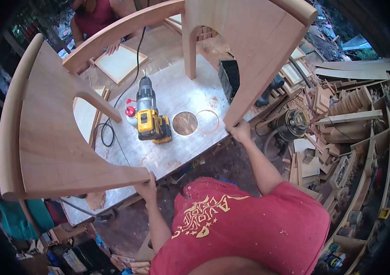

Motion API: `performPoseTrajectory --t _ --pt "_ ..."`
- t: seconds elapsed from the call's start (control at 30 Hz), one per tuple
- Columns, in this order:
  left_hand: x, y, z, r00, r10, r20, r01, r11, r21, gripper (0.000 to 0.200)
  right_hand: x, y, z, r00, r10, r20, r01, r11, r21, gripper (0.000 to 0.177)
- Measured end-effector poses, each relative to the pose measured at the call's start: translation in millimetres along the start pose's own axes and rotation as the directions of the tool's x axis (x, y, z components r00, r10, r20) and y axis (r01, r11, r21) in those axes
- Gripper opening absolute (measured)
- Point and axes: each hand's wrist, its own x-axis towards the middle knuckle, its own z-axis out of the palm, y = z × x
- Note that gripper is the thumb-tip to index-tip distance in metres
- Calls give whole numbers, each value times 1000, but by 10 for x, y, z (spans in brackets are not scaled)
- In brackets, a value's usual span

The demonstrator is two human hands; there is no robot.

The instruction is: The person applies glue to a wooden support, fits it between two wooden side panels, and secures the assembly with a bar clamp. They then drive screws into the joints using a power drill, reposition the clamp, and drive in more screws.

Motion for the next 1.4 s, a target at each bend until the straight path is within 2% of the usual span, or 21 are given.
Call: performPoseTrajectory --t 0.07,0.1,0.17,0.23,0.27,0.3,0.4,0.6,0.73,0.83,0.93,1.03,1.07,1.1,1.17,1.2,1.23,1.27,1.3,1.37,1.4 --pt "-5 5 -55 990 -100 100 96 994 44 34 -17 39 43 999 31 -7 -32 999 -11 47" --pt "-103 66 48 989 -92 113 93 996 -5 33 20 135 -57 999 27 -43 -30 997 -66 46" --pt "-114 183 75 993 -60 97 65 996 -52 33 102 276 -54 997 2 -76 -12 992 -123 45" --pt "-111 -40 72 995 84 62 -85 996 18 34 30 105 -114 1000 -11 -20 10 1000 -6 44" --pt "-121 -93 0 987 57 150 -62 997 34 39 -5 62 -107 999 -40 -23 41 996 78 44" --pt "-83 -113 -43 970 37 238 -47 998 35 45 75 233 -26 995 -78 -68 80 996 27 43" --pt "24 38 -228 926 -43 376 48 999 -3 48 19 150 -2 990 -130 -63 129 992 -9 44" --pt "-41 -82 -177 951 53 306 -54 999 -6 41 -112 32 -49 986 -138 -97 134 990 -45 46" --pt "-67 -73 -123 968 44 246 -36 999 -37 39 -88 79 -29 978 -173 -115 168 984 -52 45" --pt "-116 -67 -74 976 90 199 -77 994 -74 39 -8 245 20 990 -105 -94 92 987 -134 45" --pt "-111 -104 -44 989 76 126 -62 992 -113 40 -1 256 75 987 -127 -101 122 991 -55 45" --pt "-124 38 -120 992 29 125 -18 996 -88 40 -126 106 29 992 -99 -83 102 994 34 40" --pt "-152 16 -98 994 9 110 -4 999 -42 39 -91 239 73 980 -170 -104 175 983 46 38" --pt "-170 -34 -68 996 -8 90 12 999 -43 39 -42 343 127 976 -197 -97 209 968 136 36" --pt "-271 -150 -13 994 -18 107 26 997 -72 39 -120 319 72 981 -159 -110 151 985 -81 39" --pt "-304 -102 5 995 -28 99 33 998 -52 39 -78 423 102 971 -201 -127 206 978 28 36" --pt "-310 -30 -25 996 -36 80 38 999 -26 39 -163 236 19 975 -174 -135 174 985 -9 35" --pt "-314 21 -64 995 -30 95 30 1000 2 44 -162 285 10 959 -232 -162 218 971 -99 35" --pt "-336 58 -125 995 -30 99 27 999 38 49 -269 70 -117 988 -128 -85 119 987 -111 40" --pt "-442 127 -232 999 7 40 -11 995 101 55 -426 97 -183 977 -136 -165 123 988 -89 42" --pt "-508 77 -272 999 33 37 -35 996 76 55 -471 143 -236 971 -107 -216 118 992 35 42"
